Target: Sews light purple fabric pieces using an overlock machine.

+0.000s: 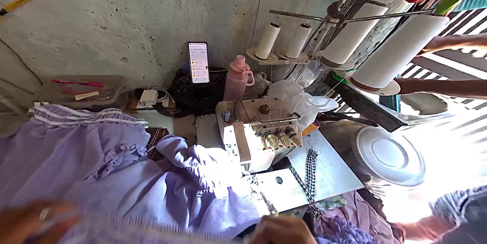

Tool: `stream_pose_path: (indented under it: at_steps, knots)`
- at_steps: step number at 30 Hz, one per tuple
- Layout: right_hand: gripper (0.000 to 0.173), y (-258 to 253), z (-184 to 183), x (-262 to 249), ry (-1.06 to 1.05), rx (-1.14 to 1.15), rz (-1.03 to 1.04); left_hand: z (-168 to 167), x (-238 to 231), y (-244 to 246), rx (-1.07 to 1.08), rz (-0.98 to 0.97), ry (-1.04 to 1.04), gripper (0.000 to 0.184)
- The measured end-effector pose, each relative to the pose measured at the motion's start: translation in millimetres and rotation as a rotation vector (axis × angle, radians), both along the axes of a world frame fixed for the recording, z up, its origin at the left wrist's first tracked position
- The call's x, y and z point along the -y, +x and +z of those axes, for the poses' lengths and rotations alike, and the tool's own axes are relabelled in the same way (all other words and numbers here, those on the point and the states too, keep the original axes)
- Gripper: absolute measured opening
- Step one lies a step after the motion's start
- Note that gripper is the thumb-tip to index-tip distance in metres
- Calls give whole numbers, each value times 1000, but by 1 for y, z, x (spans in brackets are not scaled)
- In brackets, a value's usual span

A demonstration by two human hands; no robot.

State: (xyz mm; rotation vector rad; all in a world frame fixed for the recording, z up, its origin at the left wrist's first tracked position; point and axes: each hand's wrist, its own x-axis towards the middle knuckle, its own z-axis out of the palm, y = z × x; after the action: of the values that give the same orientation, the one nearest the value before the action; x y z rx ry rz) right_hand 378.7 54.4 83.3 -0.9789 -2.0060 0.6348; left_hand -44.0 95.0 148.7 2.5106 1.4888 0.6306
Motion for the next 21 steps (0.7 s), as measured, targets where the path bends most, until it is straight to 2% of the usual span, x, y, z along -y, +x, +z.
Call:
stream_pose_path:
  at_steps: [2, 4, 5, 7, 9, 10, 13, 18, 21]
  knots:
    - [18, -16, -21, -40, 245, 4, -325, -11, -50, 42, -36, 135, 313, 39]
    - [19, -29, -54, -85, 369, 18, -569, -36, -88, 114, 111, 74, 460, 37]
    - [18, -34, -67, -97, 350, 7, -631, -54, -97, 151, 220, -17, 406, 31]
    - [18, -39, -89, -101, 307, -61, -696, -99, -98, 211, 275, -112, 352, 25]
    - [19, -37, -98, -86, 294, -109, -688, -139, -81, 237, 221, -27, 482, 33]
    - [19, -36, -101, -76, 285, -122, -659, -148, -71, 239, 236, 7, 504, 35]
    - [16, -33, -108, -61, 236, -187, -569, -134, -61, 225, 255, -23, 396, 34]
    - [12, -32, -94, -64, 111, -350, -395, -82, -92, 208, -45, -330, 78, 20]
    - [15, -29, -82, -65, -52, -447, -229, -68, -94, 211, -105, -380, 28, 11]
